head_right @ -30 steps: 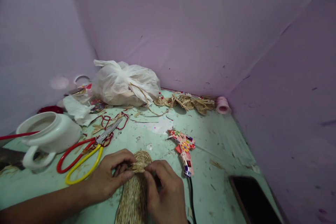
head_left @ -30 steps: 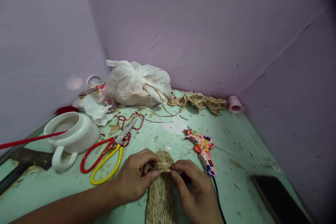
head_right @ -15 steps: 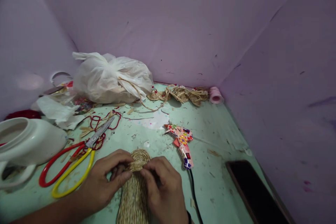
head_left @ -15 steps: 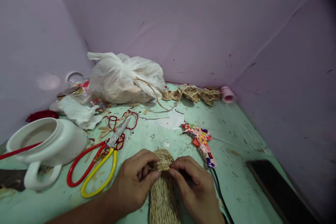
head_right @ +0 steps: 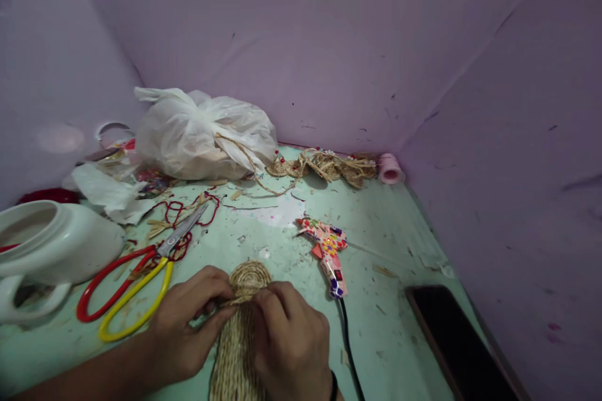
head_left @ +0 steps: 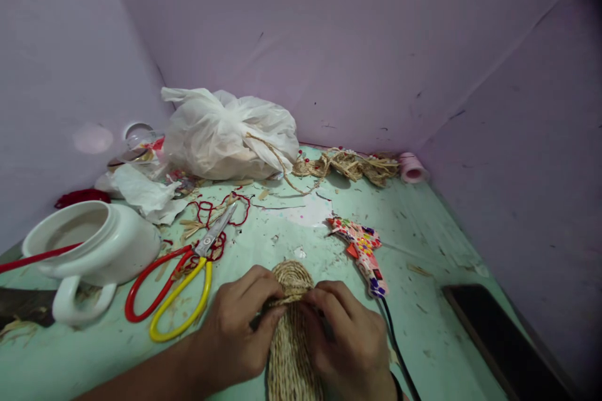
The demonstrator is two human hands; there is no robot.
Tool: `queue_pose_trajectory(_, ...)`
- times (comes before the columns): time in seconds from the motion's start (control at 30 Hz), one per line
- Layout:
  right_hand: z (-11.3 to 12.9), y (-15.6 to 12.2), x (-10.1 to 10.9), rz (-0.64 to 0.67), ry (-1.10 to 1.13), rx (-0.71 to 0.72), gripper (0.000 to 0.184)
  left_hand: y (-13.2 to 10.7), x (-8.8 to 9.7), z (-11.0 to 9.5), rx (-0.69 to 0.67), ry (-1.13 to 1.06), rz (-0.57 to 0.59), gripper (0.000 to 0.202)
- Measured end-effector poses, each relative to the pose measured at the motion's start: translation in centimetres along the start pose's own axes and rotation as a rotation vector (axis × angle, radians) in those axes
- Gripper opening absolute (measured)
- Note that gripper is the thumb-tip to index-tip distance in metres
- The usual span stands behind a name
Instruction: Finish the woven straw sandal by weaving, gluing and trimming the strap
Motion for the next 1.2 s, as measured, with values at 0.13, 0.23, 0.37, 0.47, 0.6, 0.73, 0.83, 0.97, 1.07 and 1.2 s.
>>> queue_pose_trajectory(0.13,0.7,0.1,0.0,-0.041,-0.097,0.036,0.011,0.1,0.0,-0.1,0.008,-0.020,-0.006,0.014)
queue_pose_trajectory(0.23,1.1,0.0,0.0,-0.051,-0.142,0.070,0.011,0.1,0.1,-0.1,-0.005,-0.050,-0.007,0.014)
queue_pose_trajectory(0.37,1.3,-0.1,-0.2,-0.090,-0.225,0.073,0.013,0.1,0.0,0.0,0.014,-0.048,0.002,0.012)
queue_pose_trajectory(0.47,1.2,0.0,-0.3,-0.103,-0.273,0.077,0.015,0.0,-0.1,0.2,0.065,-0.016,0.027,0.010)
queue_pose_trajectory(0.6,1.2,0.2,-0.1,-0.123,-0.255,0.129,0.014,-0.1,-0.3,0.3,0.084,-0.020,0.043,0.009)
queue_pose_trajectory(0.73,1.4,0.1,0.0,-0.139,-0.185,0.160,0.012,-0.1,-0.4,0.4,0.110,-0.066,0.020,0.012)
queue_pose_trajectory(0.83,1.3,-0.4,-0.1,-0.162,-0.136,0.125,0.015,-0.1,-0.5,0.5,0.129,-0.066,0.009,0.014)
queue_pose_trajectory(0.97,0.9,-1.5,-0.7,-0.113,-0.060,0.086,0.018,-0.1,-0.5,0.3,0.128,-0.044,0.023,0.016)
queue_pose_trajectory(1.07,0.7,-1.9,-0.9,-0.089,-0.009,0.045,0.018,0.1,-0.4,0.0,0.122,-0.029,0.038,0.017)
queue_pose_trajectory(1.2,1.0,-1.3,-0.9,-0.112,-0.049,0.022,0.017,0.4,-0.3,-0.2,0.108,-0.010,0.031,0.016)
Point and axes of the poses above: each hand's wrist, its own y-axis towards the middle knuckle, its own x-axis out of the back of the hand, z = x × y, the point moved 4 cm from there along y, towards the middle knuckle, and after that the axes turned 10 degrees about x, right-handed, at the moved point
